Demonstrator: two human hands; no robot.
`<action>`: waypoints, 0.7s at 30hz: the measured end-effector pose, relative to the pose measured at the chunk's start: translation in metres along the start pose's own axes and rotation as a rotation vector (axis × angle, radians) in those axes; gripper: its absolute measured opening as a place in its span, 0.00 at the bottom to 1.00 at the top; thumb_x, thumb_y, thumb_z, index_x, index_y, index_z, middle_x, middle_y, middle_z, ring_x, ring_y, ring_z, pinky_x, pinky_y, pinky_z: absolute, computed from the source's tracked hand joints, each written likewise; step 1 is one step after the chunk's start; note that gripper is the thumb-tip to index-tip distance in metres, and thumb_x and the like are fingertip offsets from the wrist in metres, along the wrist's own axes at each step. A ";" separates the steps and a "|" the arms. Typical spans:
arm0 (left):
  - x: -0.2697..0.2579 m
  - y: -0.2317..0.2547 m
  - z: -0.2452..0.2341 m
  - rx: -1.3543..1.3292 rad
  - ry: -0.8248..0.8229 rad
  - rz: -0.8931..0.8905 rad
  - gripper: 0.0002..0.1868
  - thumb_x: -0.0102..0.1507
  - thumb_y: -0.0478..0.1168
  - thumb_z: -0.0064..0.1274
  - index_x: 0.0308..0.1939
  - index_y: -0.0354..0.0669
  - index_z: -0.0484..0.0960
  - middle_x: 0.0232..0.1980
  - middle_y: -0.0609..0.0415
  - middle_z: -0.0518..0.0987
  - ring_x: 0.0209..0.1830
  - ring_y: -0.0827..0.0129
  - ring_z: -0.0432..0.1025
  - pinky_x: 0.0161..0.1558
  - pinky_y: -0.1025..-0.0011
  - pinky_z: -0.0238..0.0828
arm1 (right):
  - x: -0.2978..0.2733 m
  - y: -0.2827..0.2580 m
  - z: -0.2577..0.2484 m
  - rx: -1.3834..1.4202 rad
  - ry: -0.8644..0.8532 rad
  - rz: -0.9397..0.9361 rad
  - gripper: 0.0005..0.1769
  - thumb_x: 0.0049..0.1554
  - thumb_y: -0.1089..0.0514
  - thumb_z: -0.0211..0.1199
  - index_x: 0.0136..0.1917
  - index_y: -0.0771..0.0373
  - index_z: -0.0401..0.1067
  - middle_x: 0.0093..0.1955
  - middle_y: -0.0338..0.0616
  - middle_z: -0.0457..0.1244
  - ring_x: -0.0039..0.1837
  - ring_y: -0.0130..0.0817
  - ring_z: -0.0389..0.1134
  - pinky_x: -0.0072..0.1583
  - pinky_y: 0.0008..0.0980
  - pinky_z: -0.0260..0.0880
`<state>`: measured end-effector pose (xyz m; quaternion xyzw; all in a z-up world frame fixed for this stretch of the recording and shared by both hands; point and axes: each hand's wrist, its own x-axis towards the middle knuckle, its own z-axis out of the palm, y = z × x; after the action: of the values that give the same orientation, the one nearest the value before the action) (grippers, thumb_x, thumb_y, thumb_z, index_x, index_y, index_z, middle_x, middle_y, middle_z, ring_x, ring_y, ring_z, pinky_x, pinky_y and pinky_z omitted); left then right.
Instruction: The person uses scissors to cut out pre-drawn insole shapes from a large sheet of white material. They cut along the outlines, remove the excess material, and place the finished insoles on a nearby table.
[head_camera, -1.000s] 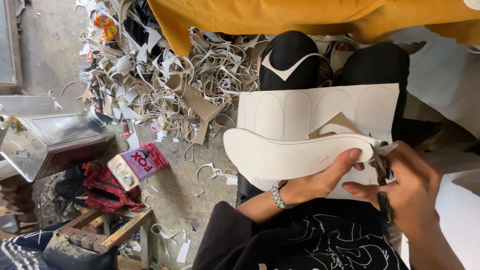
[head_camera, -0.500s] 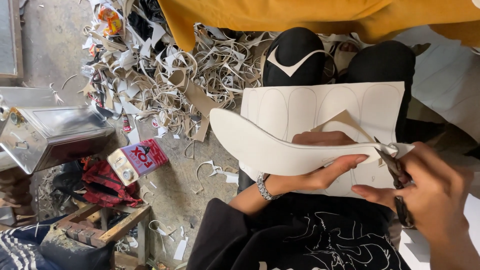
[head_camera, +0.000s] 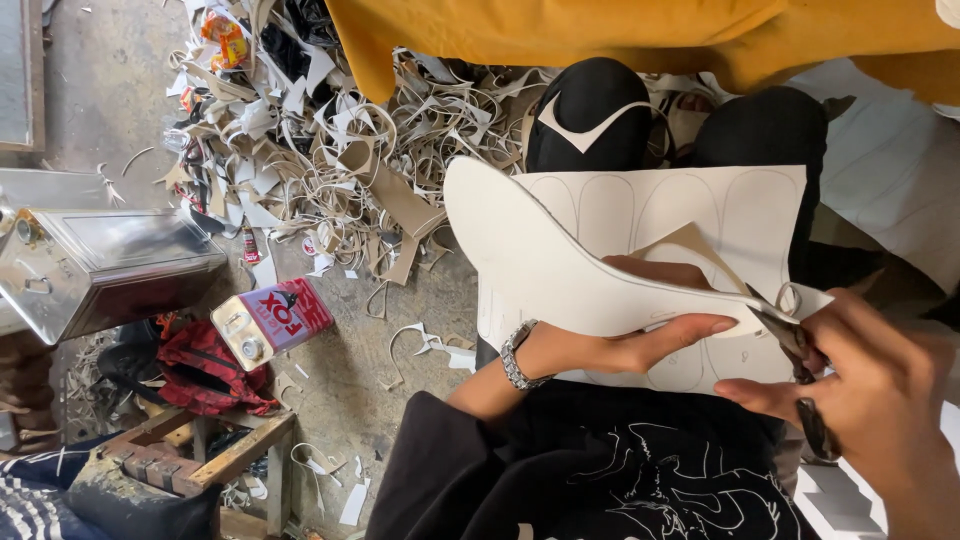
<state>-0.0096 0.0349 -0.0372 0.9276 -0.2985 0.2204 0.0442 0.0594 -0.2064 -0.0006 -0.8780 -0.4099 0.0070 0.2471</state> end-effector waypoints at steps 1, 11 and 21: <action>0.025 -0.014 -0.030 -0.861 -0.045 -0.358 0.21 0.72 0.49 0.34 0.26 0.49 0.50 0.25 0.64 0.50 0.24 0.80 0.46 0.30 0.84 0.45 | 0.001 -0.001 -0.002 -0.001 -0.008 0.003 0.40 0.46 0.25 0.69 0.28 0.64 0.58 0.29 0.39 0.52 0.31 0.32 0.52 0.39 0.35 0.55; -0.030 -0.012 0.024 0.983 -0.035 0.672 0.31 0.80 0.43 0.41 0.82 0.27 0.52 0.83 0.39 0.53 0.83 0.54 0.48 0.84 0.58 0.44 | 0.011 -0.008 -0.025 -0.121 -0.159 0.041 0.40 0.47 0.22 0.69 0.31 0.61 0.61 0.32 0.36 0.52 0.31 0.30 0.55 0.38 0.32 0.60; -0.027 -0.023 0.020 0.947 -0.028 0.776 0.33 0.78 0.44 0.43 0.80 0.25 0.53 0.82 0.39 0.55 0.83 0.53 0.49 0.83 0.58 0.45 | 0.006 0.010 -0.025 -0.384 -0.237 -0.142 0.49 0.47 0.08 0.60 0.36 0.58 0.67 0.35 0.34 0.57 0.33 0.26 0.60 0.39 0.29 0.63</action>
<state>-0.0081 0.0637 -0.0659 0.6728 -0.4849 0.3170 -0.4602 0.0759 -0.2181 0.0184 -0.8709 -0.4906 0.0145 0.0258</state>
